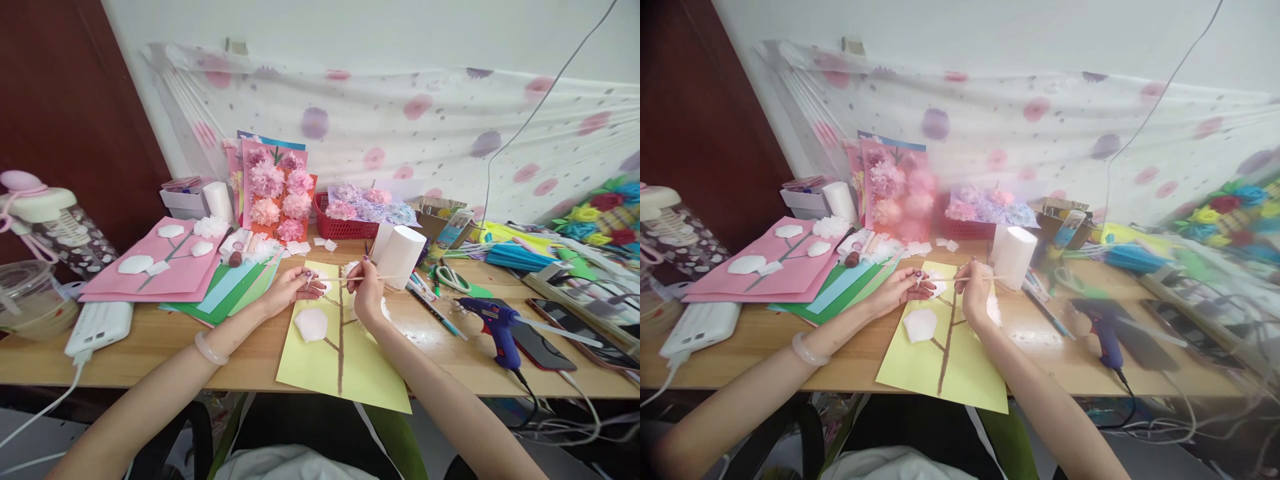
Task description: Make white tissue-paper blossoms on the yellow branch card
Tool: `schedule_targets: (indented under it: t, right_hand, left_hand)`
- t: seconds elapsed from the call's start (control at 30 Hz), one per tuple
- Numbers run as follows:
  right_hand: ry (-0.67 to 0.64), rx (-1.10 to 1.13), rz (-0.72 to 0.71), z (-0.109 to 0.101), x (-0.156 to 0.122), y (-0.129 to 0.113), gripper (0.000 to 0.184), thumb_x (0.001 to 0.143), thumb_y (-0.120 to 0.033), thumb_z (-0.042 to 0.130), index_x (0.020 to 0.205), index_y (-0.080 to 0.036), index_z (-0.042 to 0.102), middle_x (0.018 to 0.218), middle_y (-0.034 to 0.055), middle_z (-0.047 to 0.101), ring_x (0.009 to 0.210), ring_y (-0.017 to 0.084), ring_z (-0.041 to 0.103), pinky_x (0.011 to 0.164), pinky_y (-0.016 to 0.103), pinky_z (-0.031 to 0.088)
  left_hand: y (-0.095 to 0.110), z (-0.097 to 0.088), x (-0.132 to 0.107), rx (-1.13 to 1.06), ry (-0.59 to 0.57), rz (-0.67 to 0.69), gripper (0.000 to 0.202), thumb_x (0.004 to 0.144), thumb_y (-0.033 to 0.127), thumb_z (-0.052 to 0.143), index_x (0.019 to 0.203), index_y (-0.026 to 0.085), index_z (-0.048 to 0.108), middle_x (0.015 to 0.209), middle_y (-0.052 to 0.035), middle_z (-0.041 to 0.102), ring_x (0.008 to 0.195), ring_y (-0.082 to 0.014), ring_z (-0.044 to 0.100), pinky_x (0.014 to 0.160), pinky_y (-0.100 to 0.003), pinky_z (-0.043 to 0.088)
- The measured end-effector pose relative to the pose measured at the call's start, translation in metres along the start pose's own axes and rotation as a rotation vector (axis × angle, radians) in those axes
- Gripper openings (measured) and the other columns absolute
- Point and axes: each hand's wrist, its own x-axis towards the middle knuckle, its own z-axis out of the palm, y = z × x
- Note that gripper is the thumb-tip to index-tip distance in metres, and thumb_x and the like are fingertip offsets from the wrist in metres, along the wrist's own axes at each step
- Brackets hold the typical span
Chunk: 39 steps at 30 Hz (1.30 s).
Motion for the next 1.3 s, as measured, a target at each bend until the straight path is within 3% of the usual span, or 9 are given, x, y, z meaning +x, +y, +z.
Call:
schedule_targets:
  t: [0.3,0.47,0.57,0.67,0.8,0.93,1.3]
  right_hand:
    - [-0.046,-0.067,-0.044,0.0,-0.002,0.003,0.046,0.084,-0.042,0.044,0.044,-0.02,0.053,0.036,-0.0022,0.045,0.036,0.009,0.04,0.038,0.022,0.03]
    - [-0.055,-0.071,-0.04,0.002,-0.005,0.001,0.045,0.084,-0.041,0.045,0.045,-0.019,0.054,0.036,-0.0024,0.044,0.036,0.009,0.041,0.038,0.022,0.031]
    - [-0.056,-0.062,-0.03,0.003,-0.006,0.001,0.045,0.084,-0.04,0.045,0.045,-0.019,0.055,0.037,-0.0025,0.045,0.036,0.009,0.041,0.039,0.022,0.031]
    - [-0.054,-0.039,-0.031,0.002,-0.004,0.001,0.046,0.084,-0.041,0.045,0.045,-0.019,0.054,0.037,-0.0022,0.046,0.036,0.009,0.042,0.039,0.022,0.032]
    - [0.032,0.041,-0.017,0.0,0.001,0.001,0.044,0.084,-0.041,0.044,0.046,-0.02,0.052,0.037,-0.0033,0.045,0.035,0.009,0.04,0.039,0.022,0.032]
    - [0.108,0.061,0.049,0.0,0.004,0.0,0.041,0.083,-0.038,0.044,0.047,-0.02,0.05,0.036,-0.0046,0.043,0.033,0.008,0.038,0.037,0.023,0.028]
    - [0.01,0.023,0.034,0.0,0.0,0.002,0.042,0.081,-0.038,0.043,0.044,-0.02,0.05,0.034,-0.0033,0.043,0.033,0.009,0.038,0.036,0.022,0.027]
  left_hand:
    - [-0.002,0.0,-0.001,-0.046,-0.013,-0.048,0.012,0.093,0.02,0.05,0.092,0.011,0.058,0.085,-0.0139,0.074,0.075,-0.0192,0.072,0.076,-0.031,0.055]
    - [0.0,0.0,-0.002,-0.106,-0.066,-0.069,0.023,0.094,0.028,0.046,0.095,0.009,0.06,0.086,-0.0157,0.073,0.076,-0.0205,0.071,0.076,-0.032,0.054]
    - [0.004,-0.001,-0.003,-0.124,-0.124,-0.079,0.018,0.087,0.016,0.052,0.101,0.009,0.06,0.092,-0.0158,0.073,0.083,-0.021,0.071,0.082,-0.033,0.053]
    - [0.006,-0.001,-0.004,-0.108,-0.139,-0.067,0.026,0.078,0.004,0.055,0.103,0.01,0.058,0.097,-0.0145,0.073,0.087,-0.0203,0.071,0.087,-0.034,0.051]
    - [0.006,-0.001,-0.005,-0.095,-0.135,-0.061,0.025,0.078,0.003,0.056,0.102,0.011,0.055,0.1,-0.0146,0.072,0.084,-0.019,0.071,0.085,-0.033,0.051]
    - [0.004,-0.002,-0.005,-0.111,-0.201,-0.06,0.029,0.079,0.005,0.059,0.106,0.013,0.051,0.107,-0.0163,0.07,0.088,-0.0209,0.071,0.088,-0.036,0.05]
    - [0.004,-0.007,-0.003,-0.201,-0.266,-0.101,0.035,0.08,0.004,0.055,0.112,0.015,0.048,0.115,-0.0161,0.068,0.105,-0.0251,0.066,0.104,-0.045,0.037]
